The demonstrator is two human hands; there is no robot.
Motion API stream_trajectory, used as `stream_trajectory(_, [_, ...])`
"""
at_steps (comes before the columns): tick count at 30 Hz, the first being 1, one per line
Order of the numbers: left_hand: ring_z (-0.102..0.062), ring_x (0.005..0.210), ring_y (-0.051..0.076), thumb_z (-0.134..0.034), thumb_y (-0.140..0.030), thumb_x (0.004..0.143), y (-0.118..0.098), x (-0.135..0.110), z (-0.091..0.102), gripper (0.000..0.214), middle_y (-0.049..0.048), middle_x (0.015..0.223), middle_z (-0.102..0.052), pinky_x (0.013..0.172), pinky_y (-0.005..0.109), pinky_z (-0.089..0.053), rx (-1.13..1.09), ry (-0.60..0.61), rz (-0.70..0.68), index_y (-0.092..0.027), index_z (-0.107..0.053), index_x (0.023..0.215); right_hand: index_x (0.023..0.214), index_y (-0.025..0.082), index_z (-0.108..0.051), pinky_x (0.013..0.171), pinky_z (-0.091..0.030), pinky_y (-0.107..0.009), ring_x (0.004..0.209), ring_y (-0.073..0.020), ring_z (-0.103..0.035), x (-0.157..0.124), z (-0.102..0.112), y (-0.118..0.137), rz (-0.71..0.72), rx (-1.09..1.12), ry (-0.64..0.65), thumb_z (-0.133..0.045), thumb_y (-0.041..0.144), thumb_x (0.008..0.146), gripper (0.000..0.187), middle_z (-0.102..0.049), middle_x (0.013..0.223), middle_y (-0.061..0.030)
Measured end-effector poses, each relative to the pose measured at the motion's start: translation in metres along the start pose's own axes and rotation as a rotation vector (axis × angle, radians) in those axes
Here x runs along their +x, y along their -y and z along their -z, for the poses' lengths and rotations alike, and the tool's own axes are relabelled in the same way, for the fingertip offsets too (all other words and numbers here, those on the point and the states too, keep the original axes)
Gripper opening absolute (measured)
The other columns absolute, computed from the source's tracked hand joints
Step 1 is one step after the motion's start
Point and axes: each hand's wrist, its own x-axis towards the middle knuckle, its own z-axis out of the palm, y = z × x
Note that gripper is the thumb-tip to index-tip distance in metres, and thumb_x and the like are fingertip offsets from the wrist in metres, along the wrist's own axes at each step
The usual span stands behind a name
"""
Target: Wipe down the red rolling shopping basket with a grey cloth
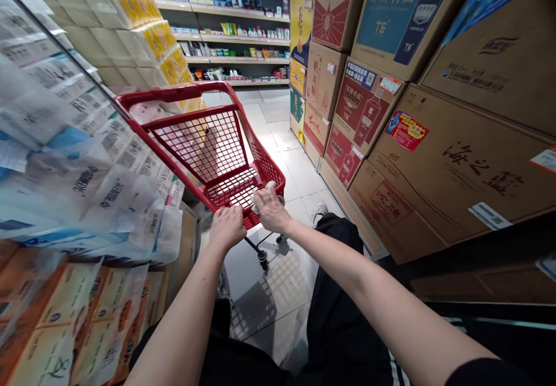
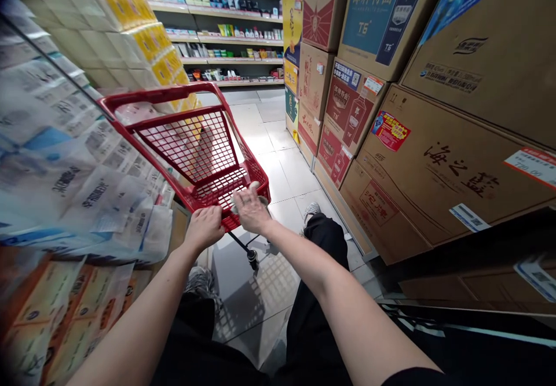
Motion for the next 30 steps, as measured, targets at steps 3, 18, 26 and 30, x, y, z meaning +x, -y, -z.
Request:
stream_trajectory(3, [-0.060, 0.107, 0.029, -0.045, -0.020, 0.079, 0.001, 0.000, -0.002, 0.027, 0.0149, 0.108, -0.066, 0.099, 0.040, -0.035, 0.008, -0.010, -0.006, -0.017, -0.055, 0.104, 0.145, 0.009, -0.041, 0.119, -0.032, -0.046, 0.137, -0.0241, -0.040, -0.012, -0.008, 0.022, -0.023, 0.033, -0.088, -0.038, 0.007, 0.091, 0.054, -0.048, 0.142, -0.0188])
stream_trajectory(18, [-0.058, 0.110, 0.029, -0.047, -0.020, 0.077, 0.001, 0.002, 0.000, 0.030, 0.0143, 0.108, -0.065, 0.101, 0.040, -0.033, -0.024, 0.003, -0.041, -0.018, -0.055, 0.106, 0.120, 0.017, -0.067, 0.099, -0.053, -0.042, 0.118, -0.0228, -0.061, -0.036, -0.026, -0.002, 0.333, -0.013, -0.037, -0.041, 0.014, 0.099, 0.034, -0.063, 0.131, -0.0168])
stream_trajectory(26, [-0.059, 0.104, 0.027, -0.046, -0.018, 0.076, -0.002, 0.002, 0.005, 0.025, 0.0124, 0.103, -0.066, 0.100, 0.039, -0.034, -0.036, 0.027, -0.036, -0.020, -0.053, 0.100, 0.129, 0.016, -0.062, 0.098, -0.053, -0.041, 0.117, -0.0227, -0.062, -0.035, -0.022, -0.015, 0.353, -0.070, -0.008, -0.039, 0.010, 0.098, 0.038, -0.061, 0.134, -0.0160])
stream_trajectory(30, [-0.059, 0.107, 0.028, -0.047, -0.018, 0.076, -0.002, 0.002, 0.004, 0.028, 0.0139, 0.105, -0.066, 0.100, 0.039, -0.033, -0.049, 0.002, -0.047, -0.019, -0.053, 0.103, 0.130, 0.015, -0.060, 0.103, -0.050, -0.040, 0.125, -0.0225, -0.057, -0.031, -0.014, -0.020, 0.408, -0.055, -0.056, -0.039, 0.011, 0.100, 0.038, -0.058, 0.138, -0.0159])
